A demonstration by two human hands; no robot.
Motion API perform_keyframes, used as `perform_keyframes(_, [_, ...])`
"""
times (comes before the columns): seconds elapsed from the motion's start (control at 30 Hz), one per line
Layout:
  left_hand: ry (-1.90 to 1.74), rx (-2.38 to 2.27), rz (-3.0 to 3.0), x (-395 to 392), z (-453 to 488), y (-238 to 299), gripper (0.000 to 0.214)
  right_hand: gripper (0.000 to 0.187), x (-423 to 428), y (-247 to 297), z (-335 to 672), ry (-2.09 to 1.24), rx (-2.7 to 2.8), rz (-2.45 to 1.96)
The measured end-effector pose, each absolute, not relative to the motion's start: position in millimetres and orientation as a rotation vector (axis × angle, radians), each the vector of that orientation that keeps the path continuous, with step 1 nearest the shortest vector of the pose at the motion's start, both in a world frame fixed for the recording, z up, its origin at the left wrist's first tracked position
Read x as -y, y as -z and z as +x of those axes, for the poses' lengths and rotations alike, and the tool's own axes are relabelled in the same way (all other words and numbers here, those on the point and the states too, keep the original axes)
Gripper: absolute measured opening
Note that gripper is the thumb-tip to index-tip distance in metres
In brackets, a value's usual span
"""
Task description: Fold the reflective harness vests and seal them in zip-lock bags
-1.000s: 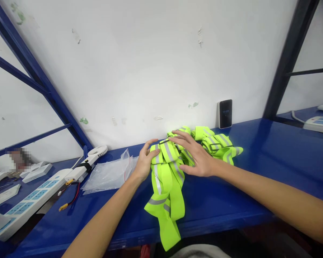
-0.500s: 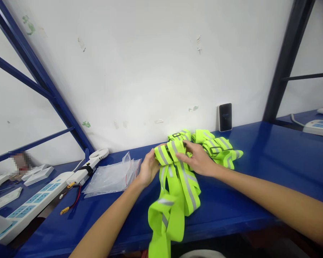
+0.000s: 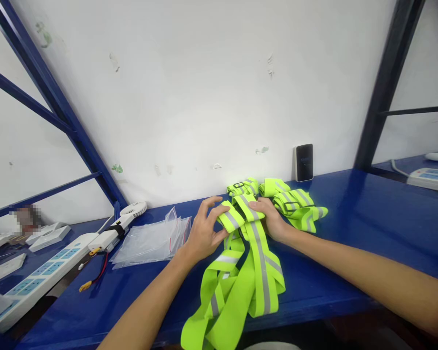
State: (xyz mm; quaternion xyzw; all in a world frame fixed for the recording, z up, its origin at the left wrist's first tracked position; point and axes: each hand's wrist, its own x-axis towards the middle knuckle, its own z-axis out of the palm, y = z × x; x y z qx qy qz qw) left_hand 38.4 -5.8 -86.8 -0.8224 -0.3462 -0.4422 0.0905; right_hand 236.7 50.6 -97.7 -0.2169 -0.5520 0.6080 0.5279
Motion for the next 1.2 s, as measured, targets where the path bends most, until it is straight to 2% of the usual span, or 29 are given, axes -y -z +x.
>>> perform_keyframes(0.1, [1.725, 1.218, -2.33, 7.8, 44.9, 83.8, 0.022, 0.05, -53.5, 95.4, 238.5, -1.488, 1.479, -0.467])
perform_keyframes(0.23, [2.557, 1.557, -2.011, 1.6, 52.8, 78.4, 0.033, 0.048, -53.9, 83.7, 250.5, -1.111, 1.833, -0.551])
perform_keyframes(0.33, [3.082, 1.578, -1.741, -4.7, 56.0, 76.0, 0.033, 0.059, -50.4, 76.2, 255.0, -0.978, 1.98, -0.558])
perform_keyframes(0.4, [3.261, 1.676, -1.679, -5.5, 58.1, 75.8, 0.03, 0.068, -47.9, 75.6, 253.0, -0.942, 2.014, -0.602])
perform_keyframes(0.47, [3.267, 1.915, -1.79, -3.1, 60.5, 76.9, 0.032, 0.076, -47.3, 78.9, 249.1, -0.843, 2.034, -0.635])
perform_keyframes(0.57, [3.068, 2.266, -2.191, 3.2, 65.0, 80.0, 0.041, 0.087, -51.3, 86.7, 246.7, -0.586, 2.029, -0.596])
perform_keyframes(0.63, [2.942, 2.35, -2.435, 6.7, 68.4, 81.8, 0.045, 0.088, -55.8, 89.9, 249.5, -0.382, 2.011, -0.503])
perform_keyframes(0.7, [2.903, 2.332, -2.555, 8.4, 71.3, 83.1, 0.045, 0.072, -59.1, 90.2, 254.3, -0.202, 2.023, -0.37])
perform_keyframes(0.8, [2.987, 2.017, -2.51, 8.4, 71.6, 84.1, 0.041, 0.036, -58.6, 86.4, 258.2, -0.129, 2.081, -0.234])
perform_keyframes(0.9, [2.913, 1.515, -2.516, 8.2, 66.2, 84.5, 0.049, 0.018, -52.8, 81.9, 254.0, -0.376, 2.03, -0.377])
perform_keyframes(1.07, [2.321, 1.233, -2.561, 7.5, 56.0, 86.0, 0.058, 0.032, -48.7, 80.3, 243.5, -1.026, 1.818, -0.576])
perform_keyframes(1.2, [2.252, 1.244, -2.462, 3.4, 51.3, 91.2, 0.056, 0.033, -49.0, 84.5, 239.7, -1.279, 1.713, -0.594])
